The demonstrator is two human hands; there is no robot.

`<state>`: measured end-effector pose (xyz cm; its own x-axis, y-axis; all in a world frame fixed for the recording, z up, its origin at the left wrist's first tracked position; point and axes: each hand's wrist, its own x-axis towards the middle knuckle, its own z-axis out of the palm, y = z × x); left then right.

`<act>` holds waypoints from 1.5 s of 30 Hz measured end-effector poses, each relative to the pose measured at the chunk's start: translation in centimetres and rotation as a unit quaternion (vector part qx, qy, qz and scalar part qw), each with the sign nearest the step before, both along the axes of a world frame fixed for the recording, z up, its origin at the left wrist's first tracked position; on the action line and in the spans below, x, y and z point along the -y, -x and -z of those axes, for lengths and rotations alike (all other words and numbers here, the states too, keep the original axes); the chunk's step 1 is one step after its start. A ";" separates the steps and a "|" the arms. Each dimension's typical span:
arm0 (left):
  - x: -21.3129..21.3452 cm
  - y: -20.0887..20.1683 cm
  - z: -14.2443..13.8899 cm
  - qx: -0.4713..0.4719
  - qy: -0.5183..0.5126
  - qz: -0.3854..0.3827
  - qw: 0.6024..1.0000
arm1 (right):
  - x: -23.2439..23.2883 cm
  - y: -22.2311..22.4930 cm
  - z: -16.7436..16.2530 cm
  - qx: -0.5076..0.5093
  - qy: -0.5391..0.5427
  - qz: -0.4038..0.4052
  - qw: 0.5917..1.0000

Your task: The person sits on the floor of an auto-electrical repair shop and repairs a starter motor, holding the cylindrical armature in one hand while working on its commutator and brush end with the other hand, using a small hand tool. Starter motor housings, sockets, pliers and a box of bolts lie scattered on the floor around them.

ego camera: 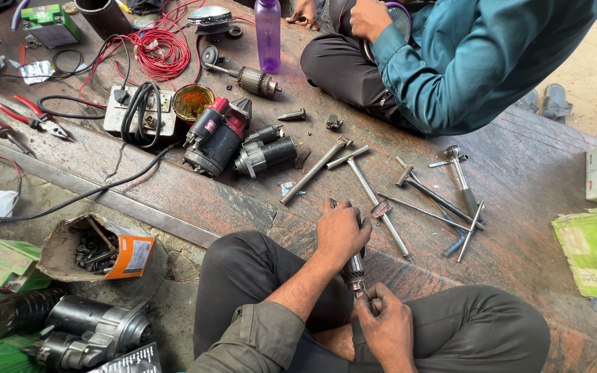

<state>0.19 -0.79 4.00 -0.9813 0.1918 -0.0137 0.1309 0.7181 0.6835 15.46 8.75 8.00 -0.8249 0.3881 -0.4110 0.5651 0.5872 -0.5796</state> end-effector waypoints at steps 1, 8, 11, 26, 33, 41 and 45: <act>0.0 0.0 0.0 0.010 0.000 0.002 1.000 | 0.0 0.0 0.0 -0.001 -0.002 0.000 1.000; 0.0 0.0 -0.1 -0.025 0.003 -0.002 1.000 | 0.0 0.1 -0.1 0.010 -0.007 -0.002 1.000; 0.1 0.0 -0.2 -0.009 -0.004 -0.002 1.000 | 0.1 0.0 -0.1 -0.001 -0.007 -0.001 1.000; 0.3 -0.4 0.5 -0.039 -0.020 -0.016 0.999 | 0.3 -0.2 0.4 -0.040 -0.025 0.005 0.999; 0.0 -0.4 2.5 -0.043 -0.015 -0.015 0.999 | -2.1 -1.3 5.9 -0.078 -0.013 -0.018 0.997; 0.5 -0.8 3.7 -0.060 0.013 -0.016 0.998 | -5.8 0.2 17.1 -0.182 0.168 -0.096 0.964; 0.7 -1.1 3.8 -0.055 0.011 -0.018 0.998 | -5.1 1.2 18.3 -0.157 0.169 -0.072 0.970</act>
<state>1.26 -1.52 0.16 -0.9832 0.1582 0.0909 0.1788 0.7379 0.6508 14.21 13.83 -10.33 -0.9655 0.1465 -0.2153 0.2565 0.3935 -0.8828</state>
